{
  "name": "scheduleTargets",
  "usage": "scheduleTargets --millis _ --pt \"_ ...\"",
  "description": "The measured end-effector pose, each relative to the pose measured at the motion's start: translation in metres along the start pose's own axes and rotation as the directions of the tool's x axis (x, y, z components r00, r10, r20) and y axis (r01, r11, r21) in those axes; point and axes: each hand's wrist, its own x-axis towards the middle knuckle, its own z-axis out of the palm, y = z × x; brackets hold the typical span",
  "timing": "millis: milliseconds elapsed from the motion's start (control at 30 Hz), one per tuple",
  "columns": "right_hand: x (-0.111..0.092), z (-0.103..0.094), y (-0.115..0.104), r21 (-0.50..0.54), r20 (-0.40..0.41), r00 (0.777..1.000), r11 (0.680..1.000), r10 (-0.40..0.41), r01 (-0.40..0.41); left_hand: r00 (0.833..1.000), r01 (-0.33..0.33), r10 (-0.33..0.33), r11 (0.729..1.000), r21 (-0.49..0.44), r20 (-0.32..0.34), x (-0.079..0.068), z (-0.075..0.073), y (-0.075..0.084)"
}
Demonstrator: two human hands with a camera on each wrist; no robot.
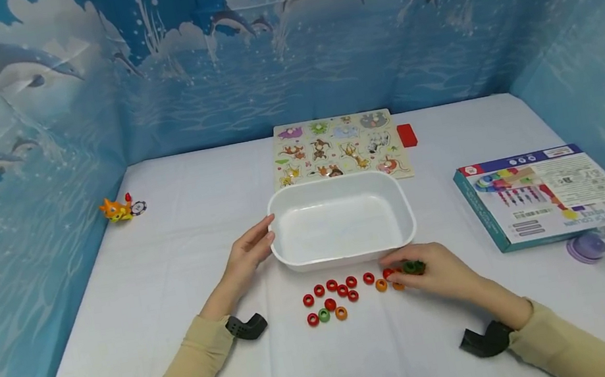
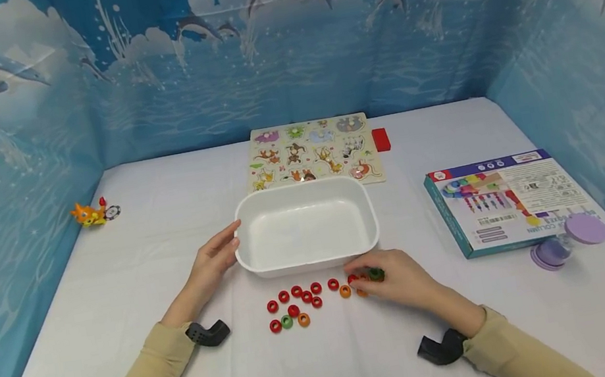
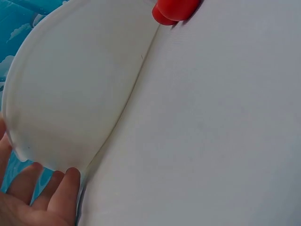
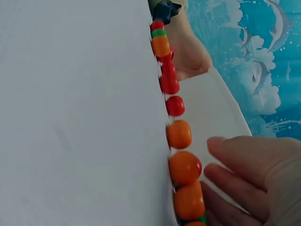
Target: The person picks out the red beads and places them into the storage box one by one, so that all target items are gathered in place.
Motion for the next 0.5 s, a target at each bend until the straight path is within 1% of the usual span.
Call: scheduleTargets --millis 67,167,333,500 --pt "0.000 0.003 0.001 -0.040 -0.012 1.000 0.999 0.006 -0.007 1.000 0.012 -0.012 1.000 0.004 0.010 -0.001 0.000 0.002" --pt "0.000 0.006 0.001 -0.075 -0.026 0.999 0.997 0.026 -0.028 1.000 0.020 -0.020 1.000 0.008 0.022 -0.004 0.002 0.008" --pt "0.000 0.008 0.000 -0.075 -0.045 0.997 0.995 0.056 -0.059 0.999 0.009 -0.010 1.000 0.026 0.035 -0.009 0.006 0.020" --pt "0.000 0.010 0.001 -0.082 -0.064 0.996 0.994 0.064 -0.069 0.999 0.014 -0.015 1.000 0.019 0.046 -0.010 0.007 0.024"
